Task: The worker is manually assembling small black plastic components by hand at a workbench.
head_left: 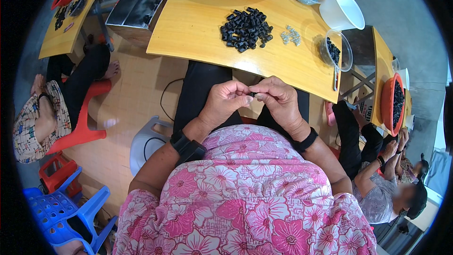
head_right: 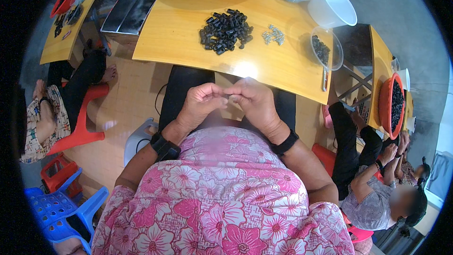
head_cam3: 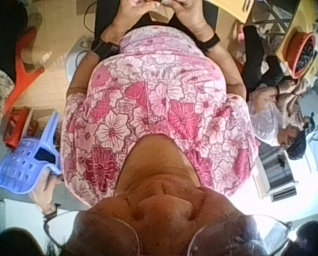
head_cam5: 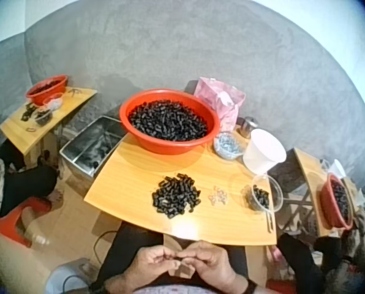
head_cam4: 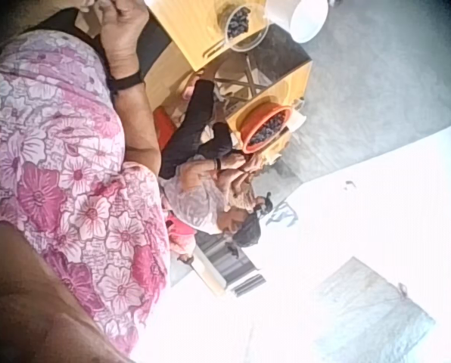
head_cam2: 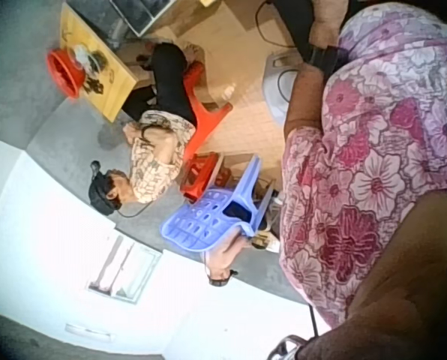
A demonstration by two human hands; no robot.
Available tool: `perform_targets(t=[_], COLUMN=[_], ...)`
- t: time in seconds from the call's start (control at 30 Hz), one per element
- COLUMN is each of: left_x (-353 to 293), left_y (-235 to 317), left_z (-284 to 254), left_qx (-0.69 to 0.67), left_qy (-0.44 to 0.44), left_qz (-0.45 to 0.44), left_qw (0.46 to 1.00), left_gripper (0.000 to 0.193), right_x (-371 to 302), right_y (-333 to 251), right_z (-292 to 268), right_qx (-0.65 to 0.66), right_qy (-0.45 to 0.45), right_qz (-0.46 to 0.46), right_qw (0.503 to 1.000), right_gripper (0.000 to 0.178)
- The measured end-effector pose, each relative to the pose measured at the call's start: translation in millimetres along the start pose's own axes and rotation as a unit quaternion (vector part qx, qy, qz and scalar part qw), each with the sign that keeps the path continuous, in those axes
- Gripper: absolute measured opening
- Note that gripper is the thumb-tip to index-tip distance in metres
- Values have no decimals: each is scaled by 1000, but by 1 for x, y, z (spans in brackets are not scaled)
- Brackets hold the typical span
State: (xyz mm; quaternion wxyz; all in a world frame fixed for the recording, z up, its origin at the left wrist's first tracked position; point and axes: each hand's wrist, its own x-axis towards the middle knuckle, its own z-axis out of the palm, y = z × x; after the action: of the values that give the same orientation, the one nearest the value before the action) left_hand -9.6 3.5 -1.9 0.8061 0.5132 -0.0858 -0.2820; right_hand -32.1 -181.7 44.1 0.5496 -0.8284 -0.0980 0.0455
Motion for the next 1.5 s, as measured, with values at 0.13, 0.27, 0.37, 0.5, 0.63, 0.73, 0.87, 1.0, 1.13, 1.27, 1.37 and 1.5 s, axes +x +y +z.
perform_targets(t=[0.13,0.27,0.37,0.5,0.63,0.73,0.87,1.0,1.13,1.27,1.37,1.5], left_x=[-1,-1,-1,-1,-2,-2,0,0,0,1,2,1], left_y=[-1,-2,0,-2,2,0,2,3,2,2,6,5], left_z=[-1,-2,-1,0,2,-1,2,2,4,4,8,7], left_qx=[6,6,-1,6,11,84,143,144,133,127,138,155], left_qy=[-3,-4,-9,-9,3,15,33,35,31,28,26,35], left_qz=[6,8,4,7,15,48,121,125,115,112,100,109], left_qw=[1000,1000,1000,1000,1000,995,982,981,984,985,985,981], left_gripper=[12,11,11,11,11,10,13,14,14,13,13,12], right_x=[-2,-2,-2,-2,1,2,3,3,3,4,0,2], right_y=[2,2,12,19,17,18,22,22,25,23,28,16], right_z=[3,4,3,3,1,-3,-8,-6,-7,-8,-7,-5], right_qx=[34,130,221,307,405,431,429,414,413,401,422,434], right_qy=[8,4,-14,-13,-40,-76,-151,-151,-166,-180,-178,-152], right_qz=[-15,63,125,199,260,273,297,305,283,263,245,287], right_qw=[999,989,967,931,876,857,840,845,849,859,855,840], right_gripper=[17,16,16,15,19,25,31,29,32,34,34,29])
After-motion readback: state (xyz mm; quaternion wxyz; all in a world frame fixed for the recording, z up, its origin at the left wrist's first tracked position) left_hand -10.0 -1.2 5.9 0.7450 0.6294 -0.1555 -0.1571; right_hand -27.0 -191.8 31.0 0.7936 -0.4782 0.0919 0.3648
